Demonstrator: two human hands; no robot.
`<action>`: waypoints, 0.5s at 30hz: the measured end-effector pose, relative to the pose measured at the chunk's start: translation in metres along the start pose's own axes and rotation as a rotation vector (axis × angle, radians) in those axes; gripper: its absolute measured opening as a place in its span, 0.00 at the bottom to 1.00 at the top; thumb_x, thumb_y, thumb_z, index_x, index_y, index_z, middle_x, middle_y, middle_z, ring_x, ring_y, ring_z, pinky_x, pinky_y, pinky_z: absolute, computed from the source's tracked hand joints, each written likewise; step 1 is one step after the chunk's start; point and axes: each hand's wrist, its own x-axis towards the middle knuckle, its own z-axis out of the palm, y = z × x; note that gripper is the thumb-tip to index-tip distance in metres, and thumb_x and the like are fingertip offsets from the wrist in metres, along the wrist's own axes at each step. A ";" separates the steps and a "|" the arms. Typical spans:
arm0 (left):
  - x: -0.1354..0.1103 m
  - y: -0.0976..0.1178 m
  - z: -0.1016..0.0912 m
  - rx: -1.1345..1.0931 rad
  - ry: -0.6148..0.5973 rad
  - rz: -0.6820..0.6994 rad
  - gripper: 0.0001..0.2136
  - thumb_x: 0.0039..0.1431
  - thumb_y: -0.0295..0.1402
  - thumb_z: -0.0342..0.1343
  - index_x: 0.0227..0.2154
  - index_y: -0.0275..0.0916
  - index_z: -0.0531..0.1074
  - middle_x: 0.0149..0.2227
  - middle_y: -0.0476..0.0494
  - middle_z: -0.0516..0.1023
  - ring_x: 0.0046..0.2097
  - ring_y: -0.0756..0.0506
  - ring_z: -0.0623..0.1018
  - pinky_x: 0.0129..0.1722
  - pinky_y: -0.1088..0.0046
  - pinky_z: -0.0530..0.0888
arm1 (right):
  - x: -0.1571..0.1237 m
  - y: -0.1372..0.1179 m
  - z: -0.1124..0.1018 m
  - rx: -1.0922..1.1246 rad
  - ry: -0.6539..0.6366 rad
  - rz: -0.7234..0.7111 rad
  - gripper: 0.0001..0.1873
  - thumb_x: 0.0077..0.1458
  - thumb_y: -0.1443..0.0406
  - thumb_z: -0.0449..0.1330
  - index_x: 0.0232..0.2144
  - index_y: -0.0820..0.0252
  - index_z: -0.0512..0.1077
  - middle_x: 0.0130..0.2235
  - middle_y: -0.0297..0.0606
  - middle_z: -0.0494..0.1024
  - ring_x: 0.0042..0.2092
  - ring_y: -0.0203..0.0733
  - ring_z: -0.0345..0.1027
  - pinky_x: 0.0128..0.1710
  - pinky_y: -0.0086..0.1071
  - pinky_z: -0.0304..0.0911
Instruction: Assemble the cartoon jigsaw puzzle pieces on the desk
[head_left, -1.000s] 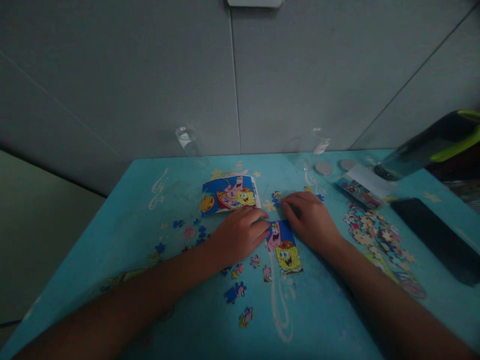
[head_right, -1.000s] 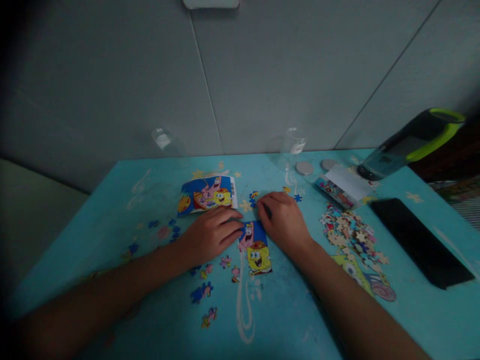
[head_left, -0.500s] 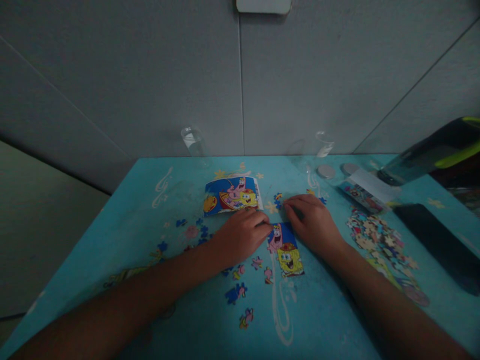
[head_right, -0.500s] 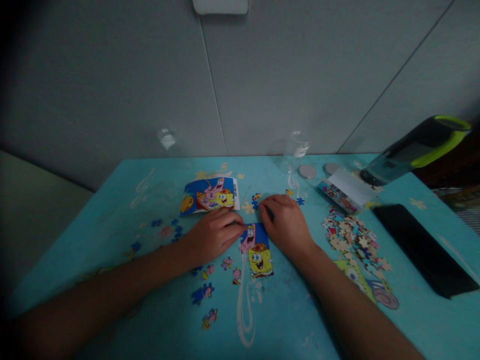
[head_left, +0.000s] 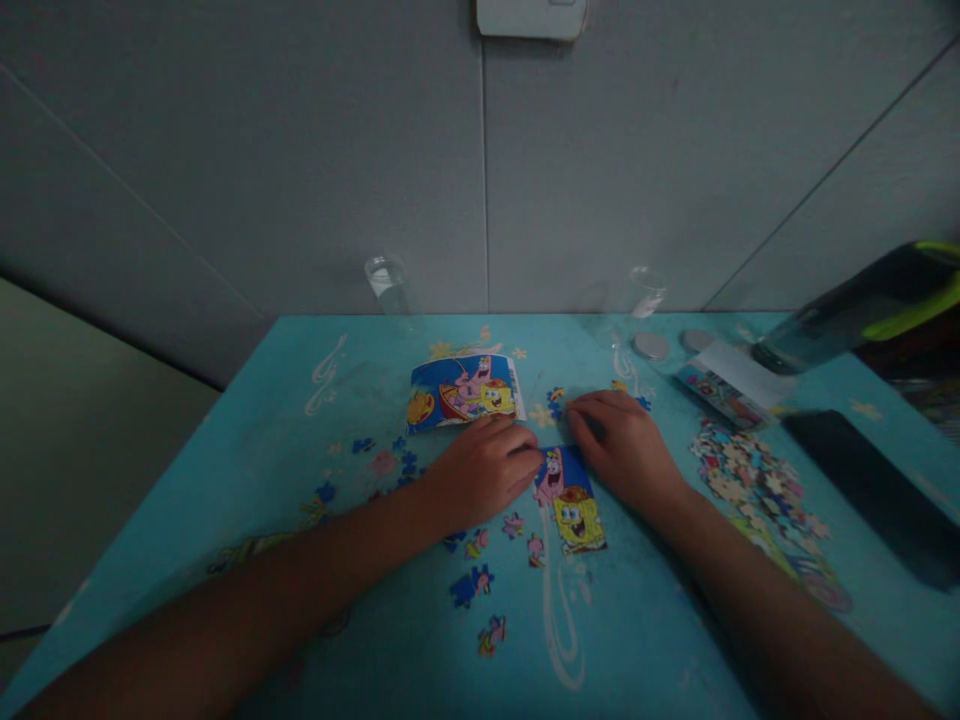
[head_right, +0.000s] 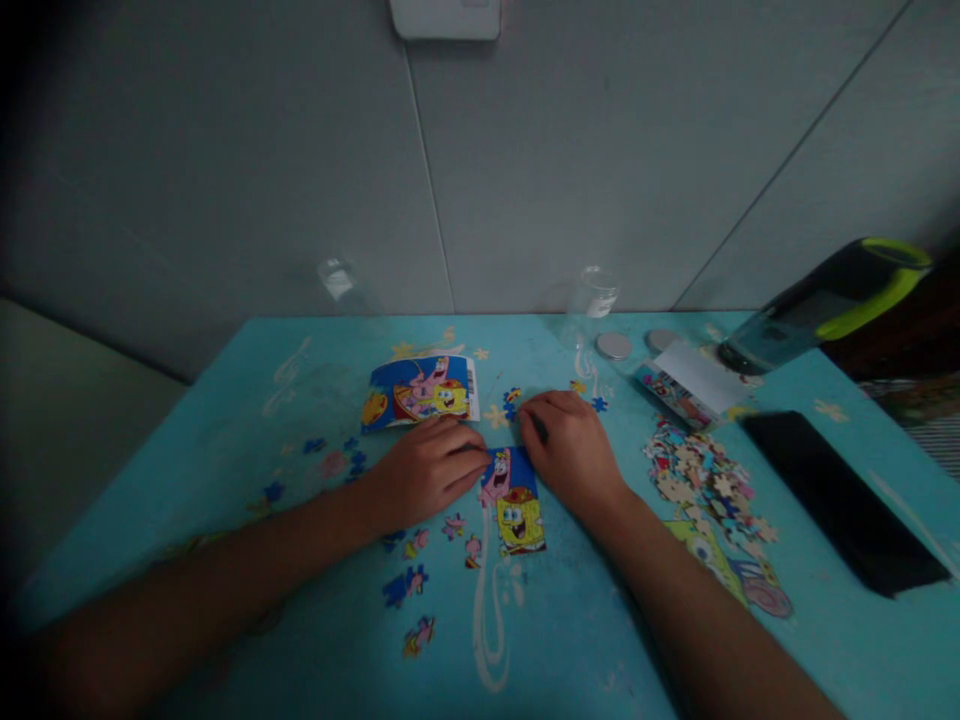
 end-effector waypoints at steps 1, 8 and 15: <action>0.000 0.000 0.000 0.002 0.002 0.003 0.07 0.70 0.30 0.54 0.42 0.39 0.78 0.43 0.44 0.77 0.45 0.45 0.74 0.50 0.62 0.72 | 0.000 0.000 0.000 0.001 -0.001 0.002 0.12 0.67 0.65 0.55 0.40 0.58 0.79 0.42 0.43 0.82 0.45 0.50 0.74 0.52 0.47 0.67; 0.002 0.002 -0.003 0.019 0.009 0.018 0.08 0.71 0.30 0.53 0.40 0.39 0.77 0.40 0.44 0.77 0.43 0.45 0.74 0.47 0.63 0.71 | -0.001 0.000 0.000 0.009 0.011 0.003 0.13 0.68 0.64 0.54 0.40 0.58 0.79 0.42 0.43 0.81 0.45 0.49 0.74 0.52 0.47 0.67; 0.000 0.004 -0.005 0.004 0.192 -0.076 0.08 0.73 0.29 0.48 0.43 0.36 0.73 0.38 0.43 0.77 0.42 0.45 0.75 0.45 0.64 0.72 | -0.001 0.000 -0.002 -0.024 0.005 -0.013 0.13 0.68 0.64 0.54 0.41 0.58 0.79 0.43 0.44 0.82 0.46 0.51 0.74 0.53 0.49 0.66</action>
